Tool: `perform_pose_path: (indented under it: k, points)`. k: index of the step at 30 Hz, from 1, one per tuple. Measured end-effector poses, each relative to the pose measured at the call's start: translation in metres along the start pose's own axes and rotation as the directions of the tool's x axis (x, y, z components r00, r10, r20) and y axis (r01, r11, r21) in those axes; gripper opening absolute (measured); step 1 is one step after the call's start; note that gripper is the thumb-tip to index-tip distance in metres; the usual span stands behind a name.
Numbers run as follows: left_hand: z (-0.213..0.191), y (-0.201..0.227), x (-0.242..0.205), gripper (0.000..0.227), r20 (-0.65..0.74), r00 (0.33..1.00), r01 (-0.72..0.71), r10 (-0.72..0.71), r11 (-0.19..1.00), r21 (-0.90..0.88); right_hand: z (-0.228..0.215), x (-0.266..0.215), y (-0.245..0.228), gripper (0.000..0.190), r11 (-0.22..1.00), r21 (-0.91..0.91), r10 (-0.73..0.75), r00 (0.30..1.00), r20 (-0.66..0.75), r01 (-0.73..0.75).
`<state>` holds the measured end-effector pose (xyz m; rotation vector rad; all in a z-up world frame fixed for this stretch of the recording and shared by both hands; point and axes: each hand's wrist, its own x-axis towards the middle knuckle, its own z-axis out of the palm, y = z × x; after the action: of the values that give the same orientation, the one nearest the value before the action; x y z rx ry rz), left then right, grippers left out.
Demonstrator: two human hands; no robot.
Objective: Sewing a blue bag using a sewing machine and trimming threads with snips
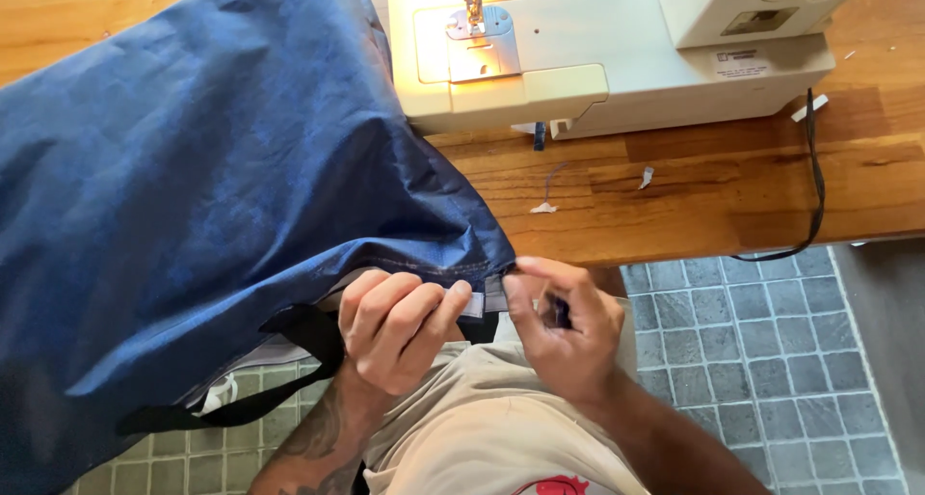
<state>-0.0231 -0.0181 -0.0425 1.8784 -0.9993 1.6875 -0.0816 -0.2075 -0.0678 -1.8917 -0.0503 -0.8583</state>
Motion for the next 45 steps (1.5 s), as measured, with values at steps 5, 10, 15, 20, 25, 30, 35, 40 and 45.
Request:
perform_pose_path:
  k: [5, 10, 15, 20, 25, 30, 35, 40, 45]
  points:
    - [-0.004, -0.001, 0.006, 0.022, 0.033, 0.999, -0.017, 0.019, 0.999, -0.047, -0.010, 0.031, -0.016, 0.021, 0.992, 0.117, -0.064, 0.980, 0.189, 0.042]
    - [-0.006, 0.004, 0.005, 0.022, 0.024, 1.000, 0.013, -0.012, 0.999, -0.036, -0.016, 0.047, -0.025, 0.007, 0.985, 0.155, 0.029, 0.969, 0.244, -0.069]
    - [-0.007, 0.000, 0.003, 0.018, 0.075, 0.996, -0.036, 0.042, 0.996, -0.080, -0.002, 0.051, -0.029, 0.004, 0.974, 0.112, 0.158, 0.944, 0.289, -0.198]
    - [-0.006, -0.003, 0.006, 0.019, 0.056, 0.998, -0.031, 0.035, 0.997, -0.071, -0.014, 0.049, -0.010, 0.008, 0.957, 0.151, 0.219, 0.959, 0.180, -0.247]
    - [-0.005, -0.002, 0.003, 0.019, 0.046, 0.999, -0.022, 0.025, 0.997, -0.071, -0.013, 0.042, -0.021, 0.006, 0.946, 0.140, 0.247, 0.929, 0.276, -0.293]
    - [-0.002, 0.001, -0.012, 0.010, 0.019, 1.000, -0.018, 0.018, 1.000, -0.013, -0.010, 0.040, -0.016, 0.009, 0.960, 0.220, 0.097, 0.941, 0.324, -0.175]
    - [-0.016, 0.000, 0.011, 0.020, 0.268, 0.961, 0.096, -0.075, 0.993, -0.067, -0.042, 0.033, -0.017, 0.032, 0.966, -0.109, 0.256, 0.818, 0.515, -0.234]
    - [-0.017, 0.001, 0.015, 0.025, 0.303, 0.948, 0.134, -0.097, 0.986, -0.104, -0.052, 0.028, -0.006, 0.051, 0.964, -0.268, 0.177, 0.766, 0.619, -0.007]
    - [-0.017, 0.001, 0.012, 0.019, 0.306, 0.948, 0.120, -0.089, 0.989, -0.086, -0.044, 0.024, 0.000, 0.040, 0.962, -0.268, 0.127, 0.780, 0.613, 0.054]
